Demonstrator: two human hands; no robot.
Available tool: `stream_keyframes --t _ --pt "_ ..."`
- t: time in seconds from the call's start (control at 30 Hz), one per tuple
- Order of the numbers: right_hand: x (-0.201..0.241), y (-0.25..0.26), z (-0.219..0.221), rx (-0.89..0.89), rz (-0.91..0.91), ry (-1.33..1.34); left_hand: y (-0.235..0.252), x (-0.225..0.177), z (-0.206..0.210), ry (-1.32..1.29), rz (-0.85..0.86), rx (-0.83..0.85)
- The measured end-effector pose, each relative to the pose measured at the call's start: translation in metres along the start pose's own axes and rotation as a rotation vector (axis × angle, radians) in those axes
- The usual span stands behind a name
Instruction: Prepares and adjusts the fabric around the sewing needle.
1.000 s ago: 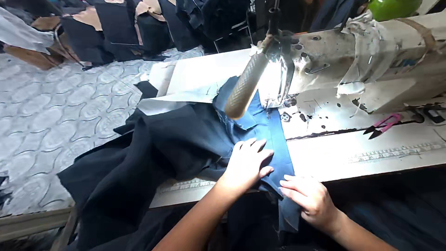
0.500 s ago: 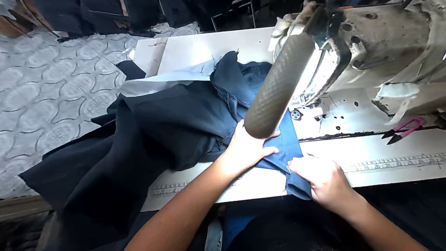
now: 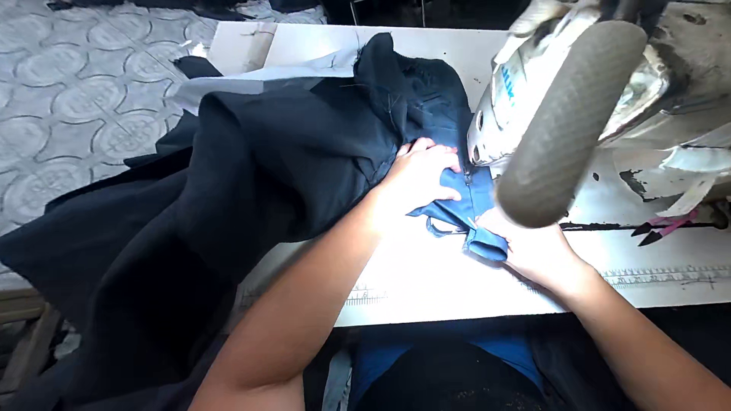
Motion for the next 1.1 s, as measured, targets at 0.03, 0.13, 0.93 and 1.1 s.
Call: stream_keyframes --t 0.03,0.13,0.93,1.1 --pt "-0.001 -0.001 0.003 -0.006 0.002 0.016 0.004 0.003 0.002 -0.011 0.0 0.018" --pt "-0.003 -0.014 0.008 -0.095 0.036 0.035 0.016 0.023 0.022 0.067 0.125 -0.137" --pt "-0.007 -0.044 -0.018 -0.488 0.063 0.104 -0.042 -0.072 0.021 -0.174 0.123 0.031" --pt "-0.013 -0.042 -0.023 -0.535 0.166 0.239 -0.041 -0.064 0.023 -0.323 0.042 -0.077"
Point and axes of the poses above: each hand's wrist, its own y-axis towards the middle knuckle, its own z-axis out of the palm, x = y × z, the point moved 8 cm from there along y, towards the middle knuckle, and after that the axes turned 13 degrees about -x, right-handed, at the moved point
